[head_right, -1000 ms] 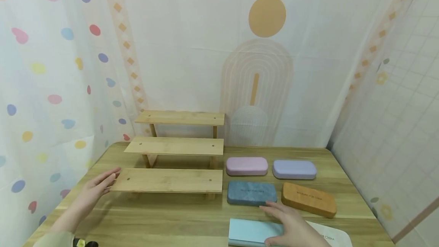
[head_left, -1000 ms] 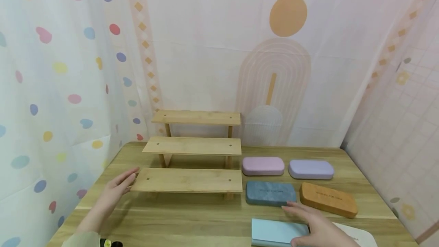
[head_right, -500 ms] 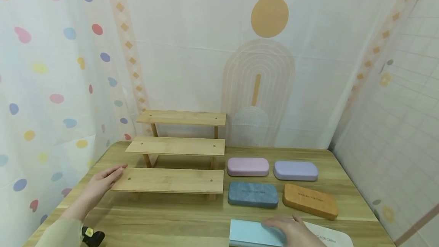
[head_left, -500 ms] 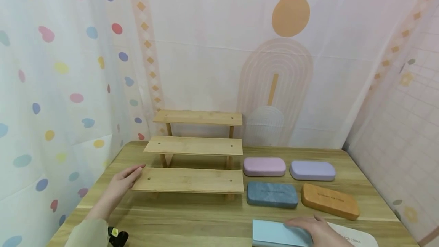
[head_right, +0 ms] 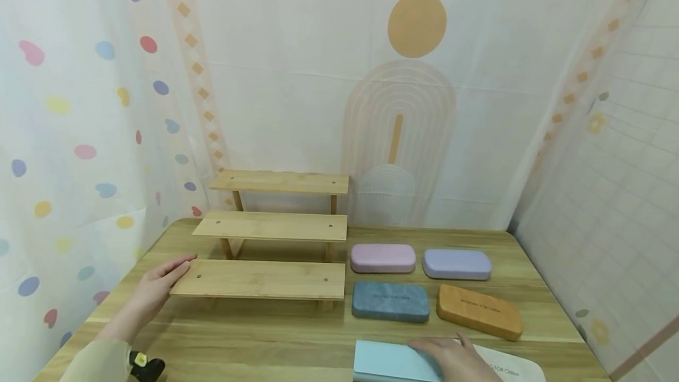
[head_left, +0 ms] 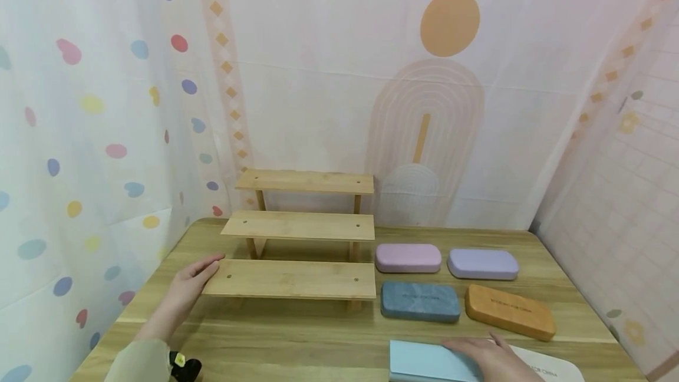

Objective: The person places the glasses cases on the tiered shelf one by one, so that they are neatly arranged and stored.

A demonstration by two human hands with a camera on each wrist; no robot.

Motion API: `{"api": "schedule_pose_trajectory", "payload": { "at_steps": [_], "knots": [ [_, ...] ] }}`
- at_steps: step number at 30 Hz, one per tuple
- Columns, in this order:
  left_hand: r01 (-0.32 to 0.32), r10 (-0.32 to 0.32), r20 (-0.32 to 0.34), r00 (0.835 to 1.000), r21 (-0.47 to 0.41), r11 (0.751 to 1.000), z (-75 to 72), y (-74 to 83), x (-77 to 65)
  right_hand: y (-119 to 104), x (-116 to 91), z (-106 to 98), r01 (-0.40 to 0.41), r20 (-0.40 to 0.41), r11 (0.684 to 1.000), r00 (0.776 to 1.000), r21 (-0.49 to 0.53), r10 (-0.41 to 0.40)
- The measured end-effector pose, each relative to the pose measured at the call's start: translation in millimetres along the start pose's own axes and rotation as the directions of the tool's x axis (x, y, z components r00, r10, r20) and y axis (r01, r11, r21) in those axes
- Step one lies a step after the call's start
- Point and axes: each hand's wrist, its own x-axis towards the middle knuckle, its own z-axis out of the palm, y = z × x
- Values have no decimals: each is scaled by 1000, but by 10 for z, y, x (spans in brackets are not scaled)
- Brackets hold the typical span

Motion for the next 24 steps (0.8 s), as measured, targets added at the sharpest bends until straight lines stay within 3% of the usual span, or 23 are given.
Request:
{"api": "schedule_pose_trajectory", "payload": {
  "at_steps": [9,17,24],
  "knots": [
    [-3,3,-8,1000,-12,1000,5,-15,31,44,1,1,15,-17,1000,1000,-4,-15],
    [26,-27,-5,1000,-151,988,9,-34,31,118,9,23,90,-55,996,994,-25,-91],
    [14,-16,-8,1000,-152,988,-5,-42,21,138,27,-9,86,-31,995,996,43,-85]
  ]
}}
